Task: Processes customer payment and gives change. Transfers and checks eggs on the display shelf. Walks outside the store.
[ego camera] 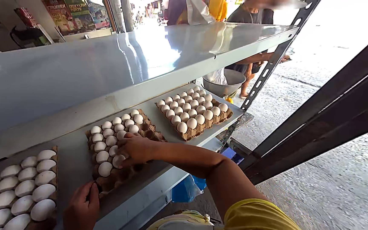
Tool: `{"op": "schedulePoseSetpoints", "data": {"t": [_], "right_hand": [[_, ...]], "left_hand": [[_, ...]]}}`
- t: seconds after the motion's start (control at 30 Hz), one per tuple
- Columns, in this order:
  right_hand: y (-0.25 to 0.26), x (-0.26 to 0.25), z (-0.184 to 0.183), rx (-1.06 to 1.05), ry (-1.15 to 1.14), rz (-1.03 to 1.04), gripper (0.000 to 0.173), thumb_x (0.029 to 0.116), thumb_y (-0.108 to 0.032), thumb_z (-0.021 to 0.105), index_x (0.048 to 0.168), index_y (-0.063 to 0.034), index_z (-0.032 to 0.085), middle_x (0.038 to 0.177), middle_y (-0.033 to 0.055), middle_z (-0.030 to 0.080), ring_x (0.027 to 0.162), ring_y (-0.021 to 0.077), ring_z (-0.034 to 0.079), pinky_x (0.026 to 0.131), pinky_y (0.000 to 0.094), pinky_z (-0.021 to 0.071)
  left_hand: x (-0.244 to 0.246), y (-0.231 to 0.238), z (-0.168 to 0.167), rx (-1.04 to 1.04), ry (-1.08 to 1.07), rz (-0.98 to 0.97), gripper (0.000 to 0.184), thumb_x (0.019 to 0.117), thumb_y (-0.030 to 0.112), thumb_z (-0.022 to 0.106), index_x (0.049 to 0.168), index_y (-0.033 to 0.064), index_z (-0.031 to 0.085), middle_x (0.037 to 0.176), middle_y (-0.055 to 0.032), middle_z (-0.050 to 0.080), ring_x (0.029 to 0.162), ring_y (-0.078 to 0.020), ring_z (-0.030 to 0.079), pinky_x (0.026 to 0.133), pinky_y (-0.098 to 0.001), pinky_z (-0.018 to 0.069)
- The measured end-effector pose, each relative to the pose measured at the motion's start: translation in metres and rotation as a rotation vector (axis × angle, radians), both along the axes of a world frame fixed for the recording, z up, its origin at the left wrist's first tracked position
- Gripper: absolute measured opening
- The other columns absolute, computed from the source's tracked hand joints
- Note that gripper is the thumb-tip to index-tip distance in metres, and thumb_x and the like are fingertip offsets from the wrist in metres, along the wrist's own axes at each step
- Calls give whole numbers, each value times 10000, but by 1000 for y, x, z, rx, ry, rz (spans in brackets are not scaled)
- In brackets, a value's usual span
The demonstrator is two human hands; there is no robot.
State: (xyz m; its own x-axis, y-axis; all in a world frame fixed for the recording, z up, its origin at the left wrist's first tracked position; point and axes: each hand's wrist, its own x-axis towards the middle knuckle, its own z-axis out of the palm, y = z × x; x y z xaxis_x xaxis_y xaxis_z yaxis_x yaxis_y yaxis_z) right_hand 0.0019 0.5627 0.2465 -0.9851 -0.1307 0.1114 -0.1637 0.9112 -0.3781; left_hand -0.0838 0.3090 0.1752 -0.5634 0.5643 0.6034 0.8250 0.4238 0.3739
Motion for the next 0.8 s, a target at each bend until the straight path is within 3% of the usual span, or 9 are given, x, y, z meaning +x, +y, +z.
{"op": "schedulePoseSetpoints", "data": {"t": [0.1,0.23,0.33,0.43,0.53,0.67,0.73,0.8], "right_hand": [[-18,-6,5,48,-61,-109,460,870,-347,799,1202,-43,704,1351,172,596,1323,398,471,1040,653,371],[-24,-11,6,-18,-45,-155,464,807,-305,848,1159,-38,707,1328,175,597,1315,397,474,1011,642,397],[-9,4,4,-330,169,-157,457,781,-231,865,1137,11,711,1283,231,627,1263,383,552,1066,559,439],[14,41,14,-714,302,-202,384,859,-75,777,1170,92,626,1084,230,682,1011,281,675,916,448,554],[55,88,17,-954,405,-339,375,915,0,685,1254,57,537,1035,187,663,876,194,661,792,373,570],[143,147,16,-1018,544,-677,478,976,-109,644,1417,4,498,1167,184,674,978,208,692,881,391,590],[189,176,16,-961,564,-878,459,989,-158,649,1400,-8,509,1176,176,672,975,210,693,875,388,588],[230,201,10,-800,499,-1091,494,968,-250,699,1379,-22,550,1172,194,688,992,267,697,897,451,576]], "left_hand": [[1,1,-1,7,0,-11,339,1016,158,501,963,-90,726,951,-271,721,910,-408,712,826,-532,563],[1,1,-1,-8,-2,-20,330,1014,137,501,963,-109,714,928,-284,706,894,-418,698,814,-529,553],[2,2,1,-28,-20,-35,310,1018,106,503,978,-119,712,931,-295,703,901,-410,696,834,-516,550],[5,1,4,-46,-51,-31,297,1024,90,509,991,-129,707,952,-305,704,933,-411,694,872,-513,541],[5,1,4,-62,-51,-29,303,1030,94,505,1010,-131,707,956,-308,704,928,-407,697,866,-504,543],[4,1,2,-50,-59,-26,302,1029,83,495,994,-135,701,935,-306,697,904,-385,689,843,-474,545],[5,2,3,-52,-67,-21,302,1031,79,489,995,-136,698,945,-311,695,914,-391,688,855,-482,543],[6,2,4,-59,-71,-7,302,1032,81,487,1002,-135,696,952,-316,692,918,-401,687,861,-489,541]]}}
